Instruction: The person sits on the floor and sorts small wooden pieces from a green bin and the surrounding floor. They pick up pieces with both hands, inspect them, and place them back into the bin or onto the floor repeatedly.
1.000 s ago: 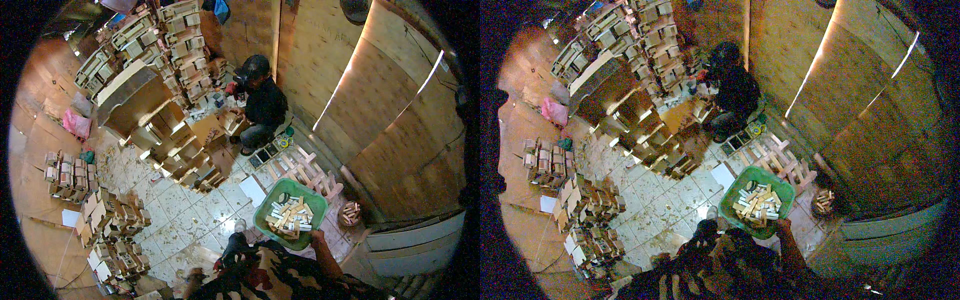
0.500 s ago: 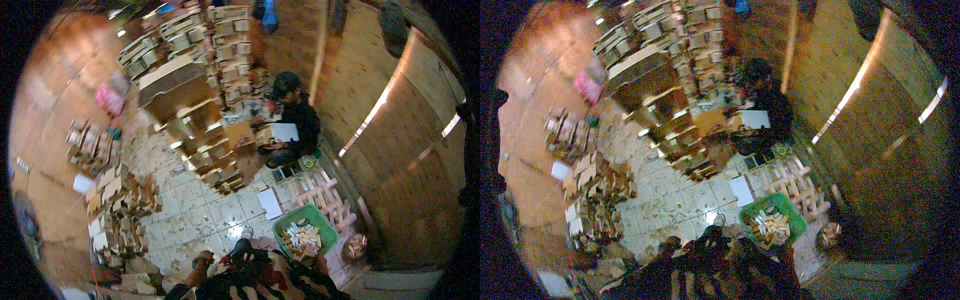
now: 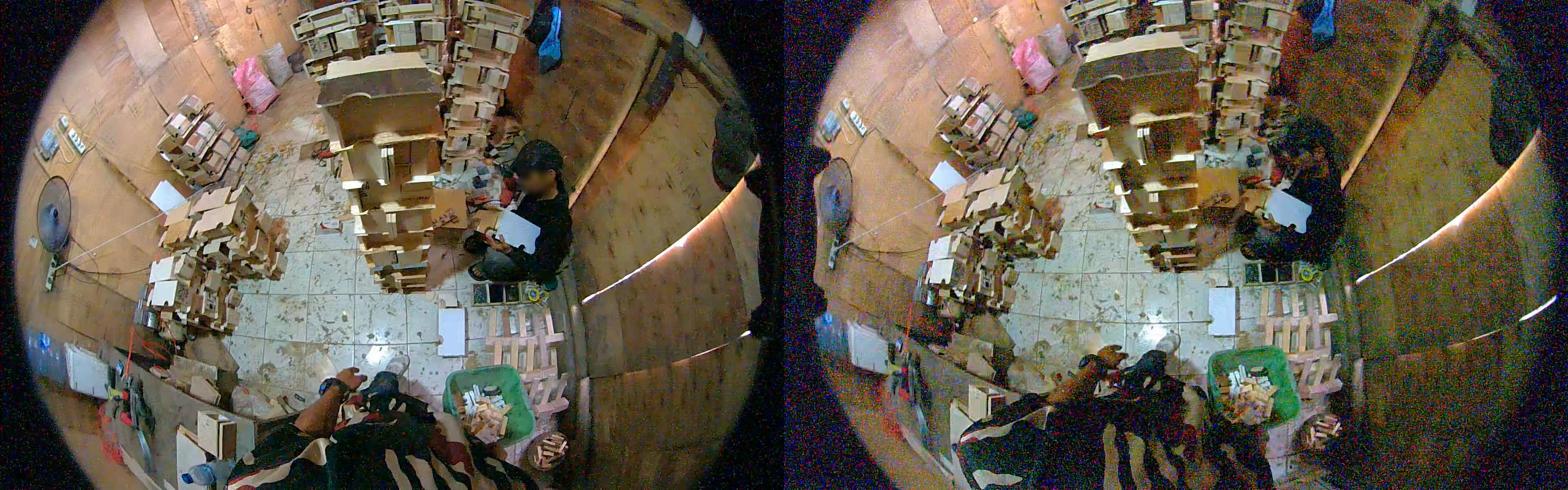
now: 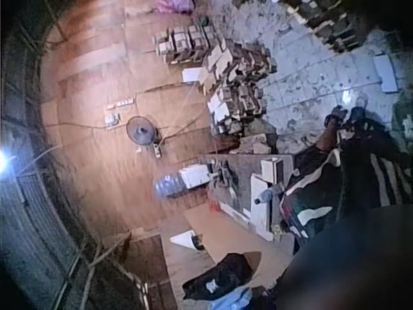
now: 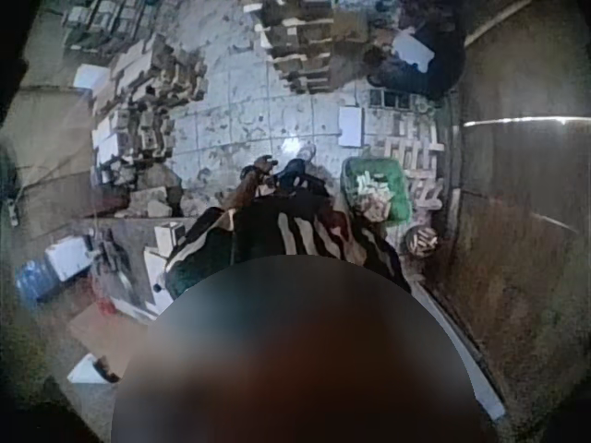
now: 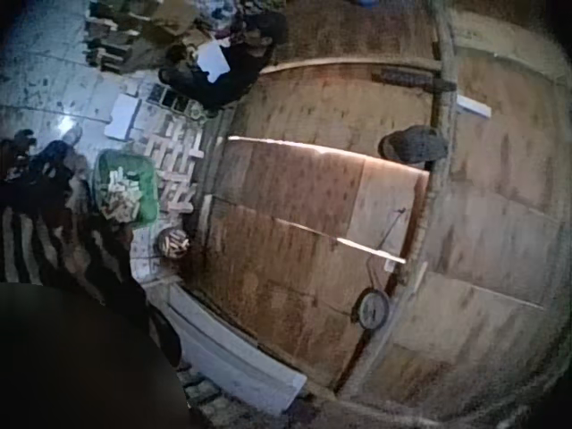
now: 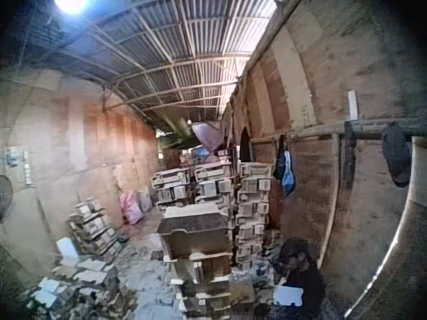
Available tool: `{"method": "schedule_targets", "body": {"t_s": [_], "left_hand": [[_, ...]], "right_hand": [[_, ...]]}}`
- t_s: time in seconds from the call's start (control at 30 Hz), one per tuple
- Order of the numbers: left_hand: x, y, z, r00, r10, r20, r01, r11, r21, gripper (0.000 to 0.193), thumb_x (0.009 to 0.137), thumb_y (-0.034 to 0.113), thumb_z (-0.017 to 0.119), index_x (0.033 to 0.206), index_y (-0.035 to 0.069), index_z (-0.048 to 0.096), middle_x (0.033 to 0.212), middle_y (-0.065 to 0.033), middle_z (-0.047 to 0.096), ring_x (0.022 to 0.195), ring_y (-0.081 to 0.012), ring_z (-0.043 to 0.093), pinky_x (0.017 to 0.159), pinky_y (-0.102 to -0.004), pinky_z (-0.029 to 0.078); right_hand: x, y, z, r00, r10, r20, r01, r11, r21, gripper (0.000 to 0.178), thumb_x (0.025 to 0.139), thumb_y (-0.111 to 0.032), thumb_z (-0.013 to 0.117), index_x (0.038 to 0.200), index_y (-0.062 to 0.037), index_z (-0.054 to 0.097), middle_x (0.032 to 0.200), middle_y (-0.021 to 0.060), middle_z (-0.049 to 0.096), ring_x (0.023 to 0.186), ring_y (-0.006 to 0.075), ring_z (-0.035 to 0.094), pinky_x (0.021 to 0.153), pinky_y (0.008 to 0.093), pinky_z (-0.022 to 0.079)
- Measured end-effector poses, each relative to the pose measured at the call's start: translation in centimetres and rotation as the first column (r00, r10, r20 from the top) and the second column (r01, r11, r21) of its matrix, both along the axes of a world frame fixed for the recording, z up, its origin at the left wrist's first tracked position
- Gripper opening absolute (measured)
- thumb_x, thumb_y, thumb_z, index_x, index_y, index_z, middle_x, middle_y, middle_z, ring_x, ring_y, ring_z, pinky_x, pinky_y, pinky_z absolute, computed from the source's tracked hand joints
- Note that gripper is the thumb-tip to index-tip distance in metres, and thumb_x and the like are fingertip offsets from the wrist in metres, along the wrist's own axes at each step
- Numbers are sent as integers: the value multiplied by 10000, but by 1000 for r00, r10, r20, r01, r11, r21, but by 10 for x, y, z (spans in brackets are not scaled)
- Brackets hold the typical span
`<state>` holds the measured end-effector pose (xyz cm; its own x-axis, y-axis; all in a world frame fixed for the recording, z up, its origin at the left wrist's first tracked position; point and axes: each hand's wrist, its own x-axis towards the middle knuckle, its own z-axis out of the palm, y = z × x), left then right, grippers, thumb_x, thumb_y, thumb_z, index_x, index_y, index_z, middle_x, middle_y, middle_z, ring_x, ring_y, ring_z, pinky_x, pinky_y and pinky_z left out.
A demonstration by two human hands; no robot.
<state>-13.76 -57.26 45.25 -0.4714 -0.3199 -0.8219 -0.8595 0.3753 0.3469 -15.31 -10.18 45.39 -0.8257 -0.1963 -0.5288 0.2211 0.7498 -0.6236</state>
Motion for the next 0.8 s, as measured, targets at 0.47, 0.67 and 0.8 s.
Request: {"method": "schedule_targets", "body": {"t_s": [0.47,0.67,0.8], "left_hand": [[25,64,220,976,-29,-217,122,895,428,320,869,412,665,953,104,698,585,5,576,442,-81,479,412,-276,375],[29,55,185,924,42,-381,66,961,267,231,848,265,683,980,76,696,821,-83,695,760,-173,644,706,-318,503],[21,59,178,877,-127,-464,177,982,66,229,847,275,652,962,82,699,861,-123,705,790,-210,668,732,-344,509]], "right_hand": [[5,90,5,996,78,-44,-71,987,145,247,693,-132,677,933,-78,649,926,192,642,835,358,635,684,484,518],[16,78,5,997,58,-47,-52,990,128,255,702,-143,679,947,-80,647,940,197,639,841,363,631,686,495,516],[32,76,2,998,31,-51,-24,991,133,260,708,-150,680,956,-82,645,949,200,637,845,367,629,688,503,514]]}}
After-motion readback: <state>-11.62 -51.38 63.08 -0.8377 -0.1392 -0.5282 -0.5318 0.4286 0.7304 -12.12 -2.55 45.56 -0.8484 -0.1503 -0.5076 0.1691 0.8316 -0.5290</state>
